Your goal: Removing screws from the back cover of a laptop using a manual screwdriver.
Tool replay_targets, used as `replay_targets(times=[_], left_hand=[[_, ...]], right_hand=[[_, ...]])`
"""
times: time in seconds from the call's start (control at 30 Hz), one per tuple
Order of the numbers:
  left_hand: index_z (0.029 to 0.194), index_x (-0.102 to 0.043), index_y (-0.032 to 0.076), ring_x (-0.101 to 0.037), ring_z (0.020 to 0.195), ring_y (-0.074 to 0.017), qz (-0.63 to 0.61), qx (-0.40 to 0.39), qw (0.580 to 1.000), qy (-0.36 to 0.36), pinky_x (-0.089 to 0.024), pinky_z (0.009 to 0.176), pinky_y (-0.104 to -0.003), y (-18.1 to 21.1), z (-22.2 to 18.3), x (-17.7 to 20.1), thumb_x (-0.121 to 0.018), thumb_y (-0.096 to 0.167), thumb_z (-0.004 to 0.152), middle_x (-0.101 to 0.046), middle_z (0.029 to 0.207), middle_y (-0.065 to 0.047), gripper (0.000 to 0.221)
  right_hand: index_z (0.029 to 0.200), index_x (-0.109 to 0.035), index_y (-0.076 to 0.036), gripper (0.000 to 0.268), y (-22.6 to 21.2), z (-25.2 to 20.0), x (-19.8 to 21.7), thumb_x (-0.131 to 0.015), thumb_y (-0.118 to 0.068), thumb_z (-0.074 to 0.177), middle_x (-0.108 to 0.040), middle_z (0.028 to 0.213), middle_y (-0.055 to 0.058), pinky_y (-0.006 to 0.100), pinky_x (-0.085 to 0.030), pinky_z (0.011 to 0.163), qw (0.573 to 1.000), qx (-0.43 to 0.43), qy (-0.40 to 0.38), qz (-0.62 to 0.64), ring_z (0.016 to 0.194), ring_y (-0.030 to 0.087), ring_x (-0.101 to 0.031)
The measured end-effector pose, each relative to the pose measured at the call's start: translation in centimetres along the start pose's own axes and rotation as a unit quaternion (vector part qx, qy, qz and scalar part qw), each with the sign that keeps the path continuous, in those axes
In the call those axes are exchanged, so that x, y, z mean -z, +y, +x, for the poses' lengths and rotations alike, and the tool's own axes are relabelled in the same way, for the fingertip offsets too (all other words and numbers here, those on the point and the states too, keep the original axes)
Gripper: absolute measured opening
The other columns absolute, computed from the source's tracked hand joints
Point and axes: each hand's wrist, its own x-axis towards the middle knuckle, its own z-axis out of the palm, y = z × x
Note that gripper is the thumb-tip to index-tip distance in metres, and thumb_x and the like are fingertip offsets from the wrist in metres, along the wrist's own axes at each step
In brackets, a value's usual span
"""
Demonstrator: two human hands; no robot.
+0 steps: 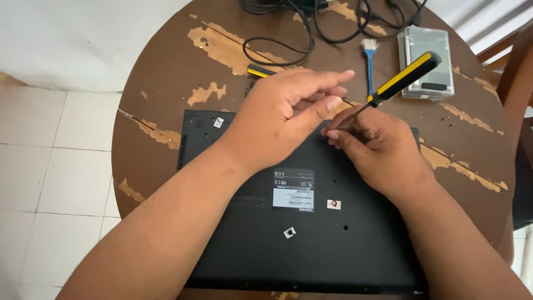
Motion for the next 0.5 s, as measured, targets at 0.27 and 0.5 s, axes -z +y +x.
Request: replay_targets(times=[0.27, 0.5], left_hand=[[0.136, -0.062, 0.011, -0.073, 0.121, -0.0183, -0.033, -0.026, 0.999, -0.024, -0.061, 0.105, -0.028, -0.2, -0.1, -0.4, -0.058, 0.013, 0.105, -0.074, 0.123, -0.008, 0.031], [0.14, -0.06, 0.016, -0.067, 0.097, -0.0206, 0.053, -0.124, 0.989, -0.055, -0.05, 0.095, -0.032, -0.7, -0.1, -0.1, -0.06, 0.023, 0.108, -0.071, 0.102, 0.0, 0.032]], right_hand=[[0.079, -0.066, -0.01, 0.026, 1.9, 0.0, -0.3, -0.072, -0.027, 0.098, -0.062, 0.066, 0.003, 0.036, -0.043, 0.059, 0.987, 0.018, -0.014, -0.156, 0.062, 0.017, -0.056], [0.126, -0.065, -0.003, 0.03, 0.4, 0.3, -0.6, -0.058, -0.009, 0.098, -0.072, 0.119, 0.016, 0.044, -0.051, 0.089, 0.974, 0.173, -0.011, -0.146, 0.111, 0.034, -0.067]])
